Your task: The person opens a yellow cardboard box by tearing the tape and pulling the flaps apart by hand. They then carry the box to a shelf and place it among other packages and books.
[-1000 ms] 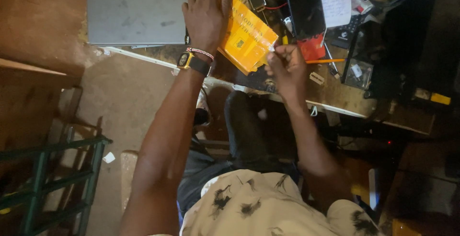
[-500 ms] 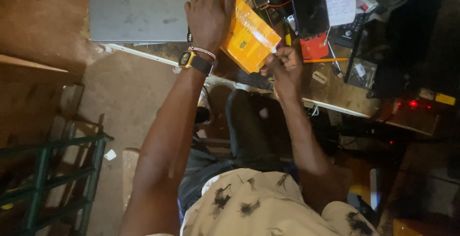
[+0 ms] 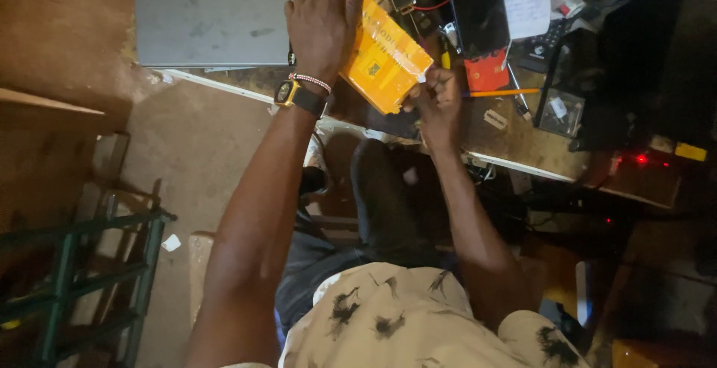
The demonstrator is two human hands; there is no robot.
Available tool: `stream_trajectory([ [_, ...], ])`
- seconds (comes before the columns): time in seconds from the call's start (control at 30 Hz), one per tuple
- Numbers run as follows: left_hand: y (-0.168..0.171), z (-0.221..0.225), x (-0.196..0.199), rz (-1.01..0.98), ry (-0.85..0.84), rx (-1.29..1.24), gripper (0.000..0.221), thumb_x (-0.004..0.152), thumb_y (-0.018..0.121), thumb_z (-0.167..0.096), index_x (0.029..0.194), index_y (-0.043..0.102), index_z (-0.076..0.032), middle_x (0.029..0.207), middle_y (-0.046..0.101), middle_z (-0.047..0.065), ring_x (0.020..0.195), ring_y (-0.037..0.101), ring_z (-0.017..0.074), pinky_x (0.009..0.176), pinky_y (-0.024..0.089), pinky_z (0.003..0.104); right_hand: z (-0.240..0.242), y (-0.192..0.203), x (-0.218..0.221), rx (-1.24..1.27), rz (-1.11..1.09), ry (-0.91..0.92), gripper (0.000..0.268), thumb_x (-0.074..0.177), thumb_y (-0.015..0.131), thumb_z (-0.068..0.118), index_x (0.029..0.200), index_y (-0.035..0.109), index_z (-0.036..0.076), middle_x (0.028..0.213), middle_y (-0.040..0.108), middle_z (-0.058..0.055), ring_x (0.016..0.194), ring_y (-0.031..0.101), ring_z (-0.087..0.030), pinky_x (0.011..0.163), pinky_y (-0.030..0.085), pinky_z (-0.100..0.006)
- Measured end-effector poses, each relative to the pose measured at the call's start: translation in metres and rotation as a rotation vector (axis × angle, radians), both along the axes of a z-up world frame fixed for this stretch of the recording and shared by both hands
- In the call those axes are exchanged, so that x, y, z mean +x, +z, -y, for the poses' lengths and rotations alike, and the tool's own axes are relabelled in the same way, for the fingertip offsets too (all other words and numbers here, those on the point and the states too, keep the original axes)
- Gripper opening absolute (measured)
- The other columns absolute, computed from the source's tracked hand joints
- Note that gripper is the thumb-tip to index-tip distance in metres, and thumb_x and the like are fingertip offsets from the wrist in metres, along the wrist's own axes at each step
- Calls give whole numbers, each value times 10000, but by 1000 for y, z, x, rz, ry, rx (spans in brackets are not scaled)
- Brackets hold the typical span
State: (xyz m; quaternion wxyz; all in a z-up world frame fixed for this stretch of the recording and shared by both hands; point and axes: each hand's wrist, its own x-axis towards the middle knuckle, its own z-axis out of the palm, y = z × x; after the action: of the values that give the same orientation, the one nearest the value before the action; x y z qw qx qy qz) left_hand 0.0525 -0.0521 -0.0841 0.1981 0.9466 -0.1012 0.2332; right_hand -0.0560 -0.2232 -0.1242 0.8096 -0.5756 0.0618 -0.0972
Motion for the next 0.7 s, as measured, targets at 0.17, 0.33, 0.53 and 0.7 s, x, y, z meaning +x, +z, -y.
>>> stream_trajectory([
  [0.17, 1, 3, 0, -12, -4, -22, 383, 930, 265, -438, 1221, 387, -220, 971, 540, 47, 813, 514, 235, 672, 366, 372, 3, 0, 0, -36, -7, 25, 188, 812, 584, 79, 874, 406, 90, 729, 545, -97, 508, 533, -156, 467, 474, -244],
  [0.33, 3, 1, -2, 10, -9, -50, 387, 912, 251, -450, 1132, 448, -201, 1088, 508, 73, 886, 519, 310, 677, 368, 423, 9, 0, -3, -87, -24, 74, 240, 809, 602, 148, 946, 416, 86, 779, 558, -123, 505, 570, -180, 453, 503, -244],
  [0.53, 6, 3, -4, -54, -4, -87, 399, 907, 240, -450, 1168, 418, -206, 1041, 536, 53, 877, 523, 245, 699, 363, 374, 7, 0, 0, -236, -39, 67, 613, 770, 618, 397, 1235, 359, 93, 988, 551, -106, 534, 548, -123, 464, 481, -204],
  [0.7, 3, 3, -3, -38, 8, -82, 347, 913, 294, -413, 1166, 415, -208, 1006, 546, 49, 861, 522, 229, 707, 372, 371, 12, -8, 7, -173, 30, 102, 438, 825, 577, 275, 1137, 412, 15, 909, 564, -121, 566, 571, -171, 461, 491, -251],
])
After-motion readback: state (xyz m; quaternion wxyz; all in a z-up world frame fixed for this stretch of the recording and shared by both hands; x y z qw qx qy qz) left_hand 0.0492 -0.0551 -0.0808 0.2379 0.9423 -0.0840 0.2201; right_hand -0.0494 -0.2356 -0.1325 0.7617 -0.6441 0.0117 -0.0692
